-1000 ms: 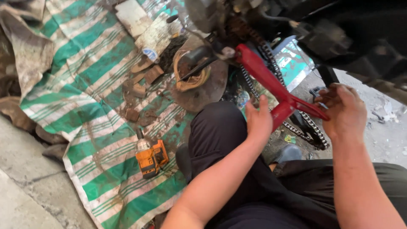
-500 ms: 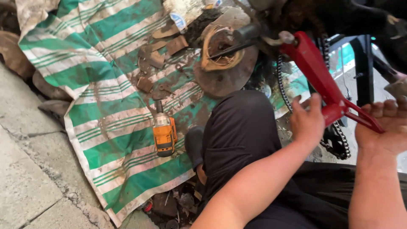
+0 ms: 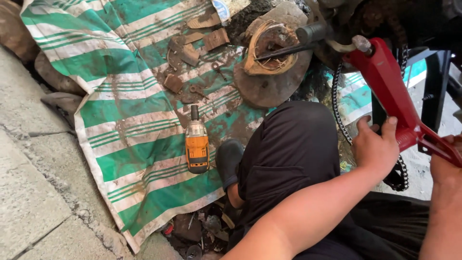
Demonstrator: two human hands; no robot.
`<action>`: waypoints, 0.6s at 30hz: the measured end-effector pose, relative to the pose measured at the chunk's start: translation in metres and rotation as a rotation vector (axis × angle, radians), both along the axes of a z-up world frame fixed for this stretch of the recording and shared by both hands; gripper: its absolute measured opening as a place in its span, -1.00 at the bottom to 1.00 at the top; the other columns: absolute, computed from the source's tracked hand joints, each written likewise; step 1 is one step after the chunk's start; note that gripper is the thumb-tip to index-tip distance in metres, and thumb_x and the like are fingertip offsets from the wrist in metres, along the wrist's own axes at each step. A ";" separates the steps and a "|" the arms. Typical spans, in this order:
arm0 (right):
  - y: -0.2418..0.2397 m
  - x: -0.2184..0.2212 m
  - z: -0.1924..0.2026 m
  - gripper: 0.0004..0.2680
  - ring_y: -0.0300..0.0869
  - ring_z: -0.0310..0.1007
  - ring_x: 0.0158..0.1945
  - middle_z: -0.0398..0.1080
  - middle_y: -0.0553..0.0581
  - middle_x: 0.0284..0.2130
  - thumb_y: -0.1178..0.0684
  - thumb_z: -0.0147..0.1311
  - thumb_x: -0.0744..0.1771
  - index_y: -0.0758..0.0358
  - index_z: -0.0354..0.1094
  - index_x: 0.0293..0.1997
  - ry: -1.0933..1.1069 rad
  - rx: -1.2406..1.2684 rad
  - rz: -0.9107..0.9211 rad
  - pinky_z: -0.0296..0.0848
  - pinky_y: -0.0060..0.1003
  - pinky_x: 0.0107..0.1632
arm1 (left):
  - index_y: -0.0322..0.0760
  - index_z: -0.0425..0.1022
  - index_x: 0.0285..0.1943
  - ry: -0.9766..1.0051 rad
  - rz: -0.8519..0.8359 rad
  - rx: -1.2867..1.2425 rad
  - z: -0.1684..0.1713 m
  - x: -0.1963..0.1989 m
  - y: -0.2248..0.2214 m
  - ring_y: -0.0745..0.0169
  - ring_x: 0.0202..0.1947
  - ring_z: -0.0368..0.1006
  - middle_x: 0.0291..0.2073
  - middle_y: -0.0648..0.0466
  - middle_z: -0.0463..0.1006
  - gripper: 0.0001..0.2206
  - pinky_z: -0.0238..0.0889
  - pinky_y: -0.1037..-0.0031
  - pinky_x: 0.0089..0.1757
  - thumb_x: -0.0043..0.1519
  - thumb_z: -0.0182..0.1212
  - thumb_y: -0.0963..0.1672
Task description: Removing, cleaning, and inspecting a motorcycle chain and its master link using a rag and wire brush.
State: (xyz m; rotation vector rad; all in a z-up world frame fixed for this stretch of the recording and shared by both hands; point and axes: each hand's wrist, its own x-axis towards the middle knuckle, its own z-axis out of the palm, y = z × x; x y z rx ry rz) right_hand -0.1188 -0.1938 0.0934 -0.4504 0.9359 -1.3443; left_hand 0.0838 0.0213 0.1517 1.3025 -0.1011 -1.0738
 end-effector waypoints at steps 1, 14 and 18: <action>-0.009 -0.007 -0.007 -0.85 -0.09 0.66 -0.05 0.62 0.22 -0.15 0.22 0.28 0.41 0.37 0.51 0.09 -0.002 0.001 0.004 0.75 -0.17 0.35 | -0.45 0.10 0.63 -0.002 0.004 0.001 -0.001 0.000 0.001 -0.35 0.12 0.52 0.21 -0.24 0.56 -0.30 0.32 -0.01 0.15 0.46 -0.11 0.13; 0.025 0.010 0.019 -0.82 -0.60 0.55 0.05 0.54 -0.29 -0.08 -0.03 0.26 0.49 -0.03 0.48 0.26 0.422 -0.194 0.414 0.57 -0.75 0.43 | -0.46 0.18 0.56 -0.045 -0.022 -0.015 -0.002 -0.001 -0.001 -0.34 0.05 0.55 0.17 -0.25 0.56 -0.39 0.34 -0.01 0.12 0.49 -0.10 0.09; -0.003 -0.014 -0.008 -0.77 -0.47 0.68 0.06 0.68 -0.12 0.01 0.05 0.27 0.51 0.11 0.56 0.36 0.217 -0.052 0.329 0.72 -0.58 0.52 | -0.44 0.18 0.55 -0.010 -0.026 -0.021 0.001 0.002 0.002 -0.34 0.05 0.54 0.21 -0.26 0.53 -0.40 0.38 0.00 0.08 0.48 -0.08 0.07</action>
